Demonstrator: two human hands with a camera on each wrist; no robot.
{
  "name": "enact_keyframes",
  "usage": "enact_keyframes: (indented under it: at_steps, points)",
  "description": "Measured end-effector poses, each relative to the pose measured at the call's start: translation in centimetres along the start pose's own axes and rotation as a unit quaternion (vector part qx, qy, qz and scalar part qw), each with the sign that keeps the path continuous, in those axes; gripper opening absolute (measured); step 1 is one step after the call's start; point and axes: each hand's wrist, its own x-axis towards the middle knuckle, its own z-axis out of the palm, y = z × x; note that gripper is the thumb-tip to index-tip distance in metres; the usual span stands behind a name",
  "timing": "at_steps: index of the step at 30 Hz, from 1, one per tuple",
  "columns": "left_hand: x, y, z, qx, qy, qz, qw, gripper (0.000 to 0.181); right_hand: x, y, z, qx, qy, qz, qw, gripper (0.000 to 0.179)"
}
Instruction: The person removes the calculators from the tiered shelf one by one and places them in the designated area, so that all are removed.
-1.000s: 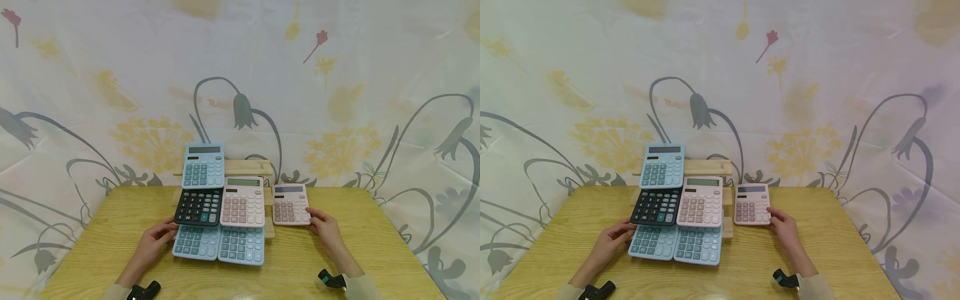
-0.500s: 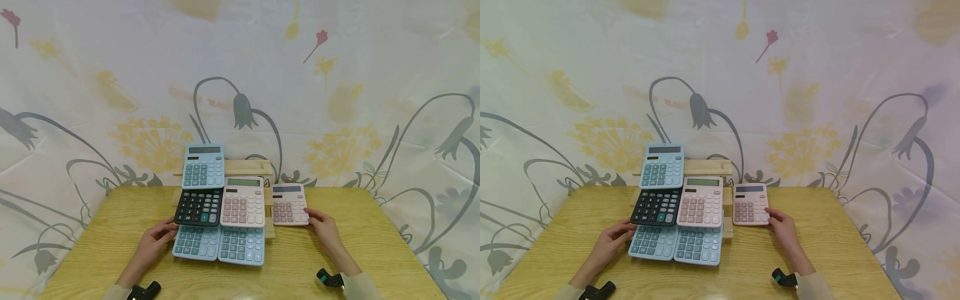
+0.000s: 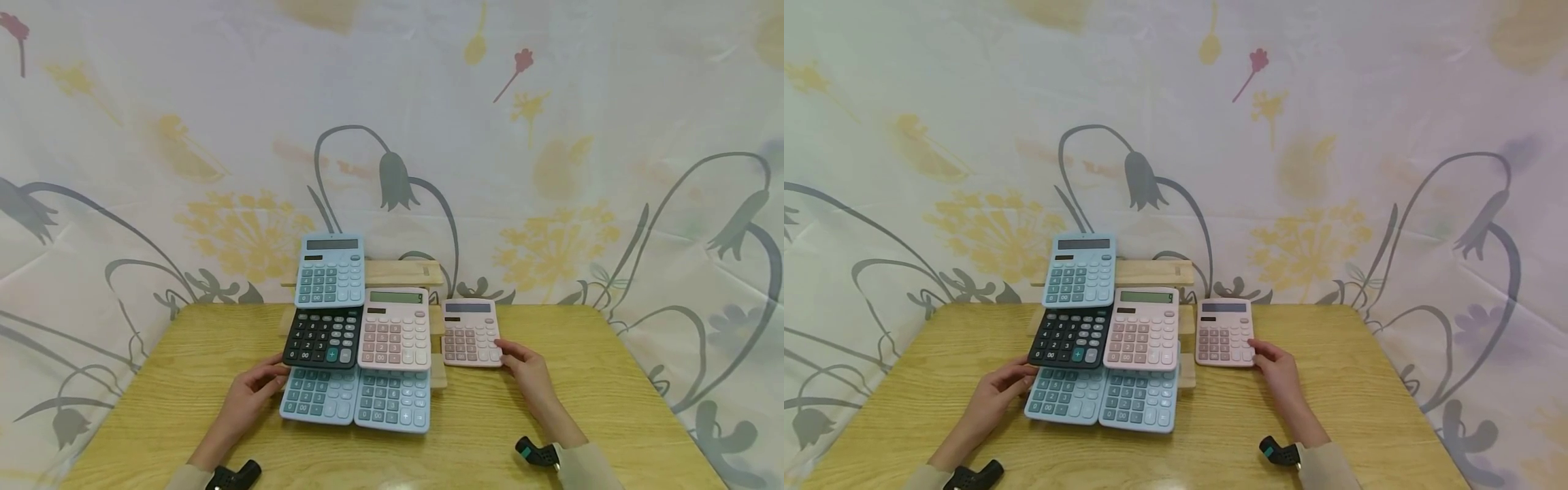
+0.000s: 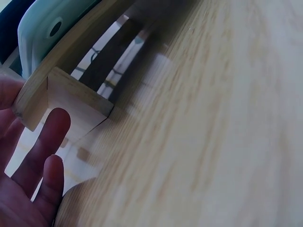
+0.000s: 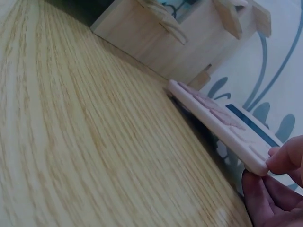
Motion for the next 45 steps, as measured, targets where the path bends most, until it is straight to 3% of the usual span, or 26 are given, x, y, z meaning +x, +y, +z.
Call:
enact_keyframes:
  at_steps: [6, 17, 25, 45]
  points:
    - [0.05, -0.04, 0.13, -0.007, 0.008, 0.007, 0.9999, 0.011, -0.16, 0.10, 0.02, 0.006, -0.007, -0.009, 0.9999, 0.039]
    - [-0.11, 0.06, 0.44, -0.001, 0.016, -0.001, 0.9999, 0.012, -0.35, 0.00, 0.28, 0.001, 0.045, -0.014, 0.9989, 0.038]
    - [-0.24, -0.09, 0.25, 0.016, 0.020, -0.004, 0.9997, 0.012, -0.73, 0.13, 0.59, -0.013, 0.053, -0.022, 0.9983, 0.034]
    - [-0.10, -0.05, 0.53, 0.003, 0.022, 0.005, 0.9998, 0.012, -0.42, 0.71, 0.65, -0.026, 0.077, -0.053, 0.9953, 0.030]
